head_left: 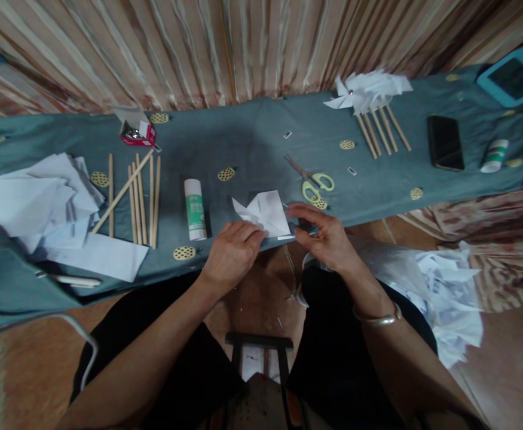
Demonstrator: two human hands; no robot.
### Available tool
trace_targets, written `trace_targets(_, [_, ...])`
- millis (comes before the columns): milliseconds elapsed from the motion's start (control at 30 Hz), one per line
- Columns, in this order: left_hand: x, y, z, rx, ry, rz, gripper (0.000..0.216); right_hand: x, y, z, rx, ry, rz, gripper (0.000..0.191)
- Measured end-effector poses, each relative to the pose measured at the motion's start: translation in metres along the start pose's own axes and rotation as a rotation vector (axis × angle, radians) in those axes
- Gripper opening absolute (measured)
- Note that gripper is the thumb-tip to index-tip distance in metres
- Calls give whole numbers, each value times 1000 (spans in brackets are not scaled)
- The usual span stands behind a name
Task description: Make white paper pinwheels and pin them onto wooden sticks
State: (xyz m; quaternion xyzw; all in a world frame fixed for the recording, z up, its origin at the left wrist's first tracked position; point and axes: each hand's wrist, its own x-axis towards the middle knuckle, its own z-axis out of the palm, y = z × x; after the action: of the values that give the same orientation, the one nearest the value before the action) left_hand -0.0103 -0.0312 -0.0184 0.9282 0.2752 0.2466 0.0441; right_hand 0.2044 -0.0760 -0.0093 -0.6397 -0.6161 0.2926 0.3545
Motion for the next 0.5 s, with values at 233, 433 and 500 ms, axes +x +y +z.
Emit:
trace_targets(233, [-2,-4,-3,3,33,-4,16,-2,2,-3,-17,-151,-73,32])
trace_targets(433, [-6,-5,-3,-23,47,14,15,-2,5,1,-130,-149,-148,33])
trace_targets(500, [-6,-5,-3,-26,49,7,15,-2,5,1,-127,-146,-144,34])
